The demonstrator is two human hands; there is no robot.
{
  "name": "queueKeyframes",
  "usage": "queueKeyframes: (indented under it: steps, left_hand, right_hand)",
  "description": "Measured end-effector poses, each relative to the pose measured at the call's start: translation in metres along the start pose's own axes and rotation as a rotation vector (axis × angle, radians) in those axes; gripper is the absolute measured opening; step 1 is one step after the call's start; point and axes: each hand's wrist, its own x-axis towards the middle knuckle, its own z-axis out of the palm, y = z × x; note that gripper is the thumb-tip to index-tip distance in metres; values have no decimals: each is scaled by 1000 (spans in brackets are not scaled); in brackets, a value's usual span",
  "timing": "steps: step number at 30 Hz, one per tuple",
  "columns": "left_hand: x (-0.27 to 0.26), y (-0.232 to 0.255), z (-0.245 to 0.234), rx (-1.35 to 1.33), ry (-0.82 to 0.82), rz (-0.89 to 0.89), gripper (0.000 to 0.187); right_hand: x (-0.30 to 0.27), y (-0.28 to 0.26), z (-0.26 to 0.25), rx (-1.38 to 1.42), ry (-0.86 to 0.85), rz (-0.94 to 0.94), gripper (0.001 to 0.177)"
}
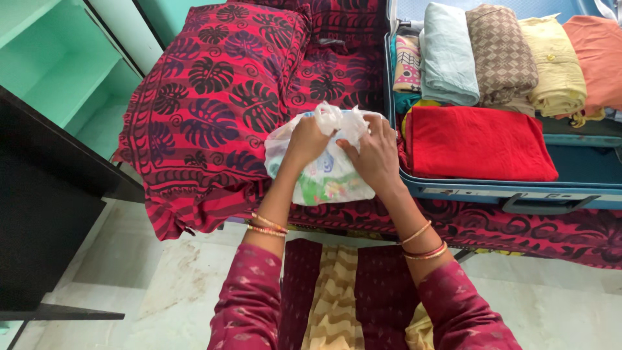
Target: The person places a plastic bag containing toiletries into an open suitcase on a bed. They then adjust and press down several folded garments already inside the suitcase to compact them.
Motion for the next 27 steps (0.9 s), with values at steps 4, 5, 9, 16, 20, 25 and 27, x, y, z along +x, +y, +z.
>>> queueKeyframes:
  steps: [4, 5, 9, 16, 20, 25, 27]
  left_hand:
    - [14, -19, 3, -187, 1, 45, 24]
    - [16, -23, 4, -221, -10, 63, 23]
    - [23, -33, 7, -502, -61, 15, 15]
    - [21, -28, -2, -595, -36, -59, 11]
    - [18, -24, -4, -441, 30, -121, 21]
    - [10, -22, 2, -429, 178, -73, 29]
    - [8, -21, 7, -400, 234, -50, 35]
  right_hand:
    - [-8, -2, -6, -66, -22, -83, 83]
    - [-13, -3, -7, -111, -19, -114, 92]
    - [-20, -9, -1, -143, -74, -72, 110]
    - [16, -8, 13, -130, -279, 71, 114]
    - [40, -19, 24, -153, -135, 23, 111]
    - [49, -22, 23, 35, -266, 116, 86]
    - [48, -17, 24, 102, -279, 130, 71]
